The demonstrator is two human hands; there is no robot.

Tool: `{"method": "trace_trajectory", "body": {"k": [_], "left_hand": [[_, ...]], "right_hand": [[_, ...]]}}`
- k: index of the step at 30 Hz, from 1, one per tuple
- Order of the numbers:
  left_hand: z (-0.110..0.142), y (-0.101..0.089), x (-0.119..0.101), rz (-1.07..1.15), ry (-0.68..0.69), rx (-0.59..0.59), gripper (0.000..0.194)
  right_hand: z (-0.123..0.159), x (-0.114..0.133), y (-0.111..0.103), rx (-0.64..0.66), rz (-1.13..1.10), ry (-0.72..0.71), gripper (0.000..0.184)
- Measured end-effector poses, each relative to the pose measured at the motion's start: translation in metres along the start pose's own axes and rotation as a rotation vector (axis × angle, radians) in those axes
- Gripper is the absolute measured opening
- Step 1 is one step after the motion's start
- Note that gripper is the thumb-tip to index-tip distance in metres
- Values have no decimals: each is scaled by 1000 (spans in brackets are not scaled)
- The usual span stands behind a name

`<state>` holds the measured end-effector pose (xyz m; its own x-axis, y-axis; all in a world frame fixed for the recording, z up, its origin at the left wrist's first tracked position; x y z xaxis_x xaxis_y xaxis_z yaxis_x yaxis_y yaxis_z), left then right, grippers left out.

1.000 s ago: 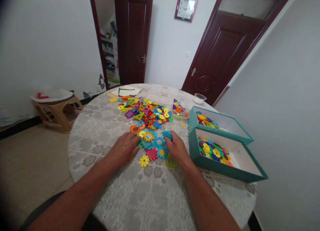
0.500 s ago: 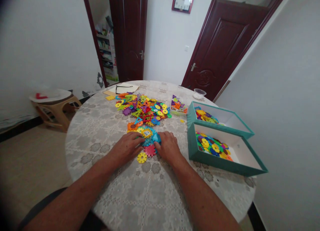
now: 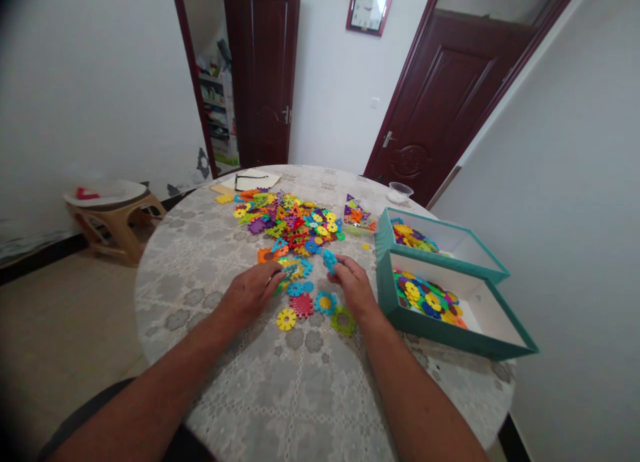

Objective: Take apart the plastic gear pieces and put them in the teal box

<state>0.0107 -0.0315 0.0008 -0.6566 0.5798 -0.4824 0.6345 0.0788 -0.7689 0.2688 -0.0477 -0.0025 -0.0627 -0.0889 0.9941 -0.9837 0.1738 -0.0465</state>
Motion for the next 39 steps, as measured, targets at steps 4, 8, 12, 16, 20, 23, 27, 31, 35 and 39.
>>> {"method": "trace_trajectory", "body": {"k": [4, 8, 12, 16, 20, 23, 27, 31, 35, 39], "left_hand": [[-2, -7, -6, 248, -146, -1, 28], [-3, -7, -12, 599, -358, 114, 33], [-3, -2, -17, 845, -513, 205, 38], [-1, -1, -20, 976, -543, 201, 45], [1, -3, -19, 1057, -552, 177, 47], [2, -5, -15, 993, -538, 207, 50], [0, -8, -14, 850, -466, 219, 48], [-1, -10, -19, 773, -349, 232, 45], [-2, -9, -22, 735, -285, 230, 45], [-2, -14, -17, 570, -298, 101, 40]], "right_hand": [[5, 3, 7, 61, -386, 181, 35], [14, 6, 16, 113, -372, 157, 35], [25, 9, 26, 161, 14, -118, 34], [37, 12, 38, 217, 444, -500, 43], [41, 10, 47, 243, 598, -724, 52], [41, 9, 49, 264, 612, -726, 53], [41, 14, 48, 234, 486, -528, 51], [36, 19, 45, 262, 280, -179, 41], [31, 32, 28, 356, 215, -43, 32], [20, 61, -11, 152, 319, -83, 32]]}}
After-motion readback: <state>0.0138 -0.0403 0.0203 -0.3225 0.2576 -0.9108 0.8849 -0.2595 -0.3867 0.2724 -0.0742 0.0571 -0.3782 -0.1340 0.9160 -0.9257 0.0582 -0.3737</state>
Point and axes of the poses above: each hand's wrist, its own z-axis away from the middle knuckle, its own y-axis out of the palm, x = y × z, the point moved 1 cm from there along -z, towards the middle knuckle, and after that the axes turned 1 degree about -x, right-handed, at the moved point
